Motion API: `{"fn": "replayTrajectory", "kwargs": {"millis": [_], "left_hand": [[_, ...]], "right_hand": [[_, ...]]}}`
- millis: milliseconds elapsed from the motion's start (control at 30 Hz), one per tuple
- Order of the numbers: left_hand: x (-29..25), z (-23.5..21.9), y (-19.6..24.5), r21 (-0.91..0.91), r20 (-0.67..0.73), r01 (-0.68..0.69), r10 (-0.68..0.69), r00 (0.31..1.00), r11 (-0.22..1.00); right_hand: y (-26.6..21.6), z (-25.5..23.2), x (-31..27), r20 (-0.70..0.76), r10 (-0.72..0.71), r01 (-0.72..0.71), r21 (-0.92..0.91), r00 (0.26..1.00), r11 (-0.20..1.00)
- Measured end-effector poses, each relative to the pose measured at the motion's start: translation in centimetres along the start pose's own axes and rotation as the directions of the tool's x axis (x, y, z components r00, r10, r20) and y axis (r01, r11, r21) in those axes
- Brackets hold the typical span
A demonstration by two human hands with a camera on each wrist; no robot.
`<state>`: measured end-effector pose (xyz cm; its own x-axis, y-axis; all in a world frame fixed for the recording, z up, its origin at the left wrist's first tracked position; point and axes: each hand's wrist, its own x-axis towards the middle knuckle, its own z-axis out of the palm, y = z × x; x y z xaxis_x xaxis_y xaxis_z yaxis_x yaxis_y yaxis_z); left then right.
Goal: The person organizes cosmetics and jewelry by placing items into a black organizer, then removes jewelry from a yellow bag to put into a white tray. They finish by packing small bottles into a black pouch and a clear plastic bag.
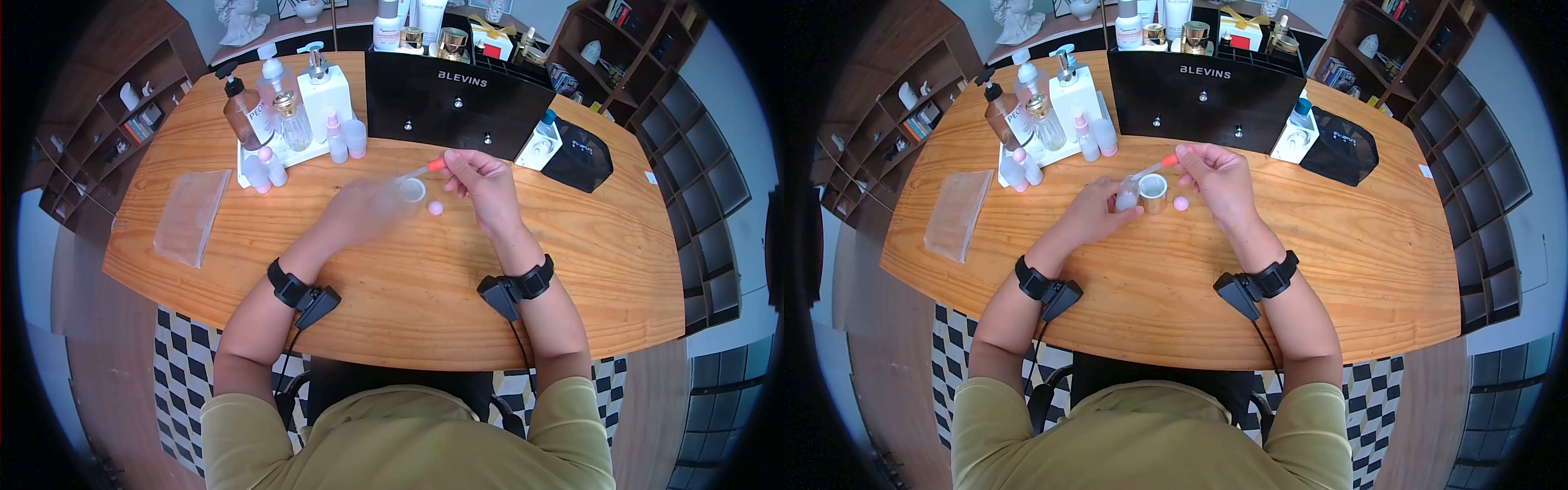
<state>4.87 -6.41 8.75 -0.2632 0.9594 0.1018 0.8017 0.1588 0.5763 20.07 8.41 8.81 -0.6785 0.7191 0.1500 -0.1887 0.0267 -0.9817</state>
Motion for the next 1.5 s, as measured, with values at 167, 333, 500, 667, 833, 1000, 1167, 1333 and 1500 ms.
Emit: {"fn": "replayTrajectory", "kwargs": {"millis": [167,333,500,667,833,1000,1167,1333,1500], "left_hand": [[-0.1,-0.3,0.5,-0.014,-0.010,0.053,-0.053,0.999,0.998],[0.1,-0.7,0.5,0.017,-0.013,0.101,-0.100,0.995,0.995],[0.2,-0.6,0.1,0.003,-0.056,0.106,-0.106,0.993,0.994],[0.2,-0.2,-0.1,-0.048,-0.191,-0.046,0.036,0.981,0.998],[0.0,-0.3,0.8,-0.198,-0.151,-0.046,0.016,0.988,0.979],[-0.5,-0.5,1.4,-0.206,0.063,-0.182,0.198,0.978,0.961],[-0.4,1.6,-0.3,-0.366,-0.056,-0.338,0.342,0.938,0.867],[-0.6,1.5,-0.8,-0.425,0.035,-0.245,0.286,0.958,0.872],[-0.5,2.0,-0.9,-0.408,0.020,-0.247,0.279,0.960,0.879]], "right_hand": [[-0.2,-0.7,0.3,-0.056,0.008,-0.007,0.028,0.998,1.000],[1.3,-1.1,0.7,-0.034,0.018,-0.025,-0.234,0.999,0.972],[1.9,-1.2,0.5,0.128,0.033,0.054,-0.624,0.991,0.780],[1.5,-0.9,-0.2,0.236,0.137,0.169,-0.910,0.962,0.378],[2.5,-1.9,0.5,0.255,0.127,0.215,-0.940,0.959,0.265],[-1.5,-0.6,-0.5,0.255,-0.029,0.161,-0.516,0.966,0.841],[-2.2,0.8,-1.8,0.451,-0.197,0.390,-0.388,0.871,0.835],[-2.6,0.6,-1.8,0.532,-0.203,0.465,-0.422,0.822,0.778],[-4.2,1.1,-2.5,0.510,-0.060,0.434,-0.660,0.858,0.613]]}}
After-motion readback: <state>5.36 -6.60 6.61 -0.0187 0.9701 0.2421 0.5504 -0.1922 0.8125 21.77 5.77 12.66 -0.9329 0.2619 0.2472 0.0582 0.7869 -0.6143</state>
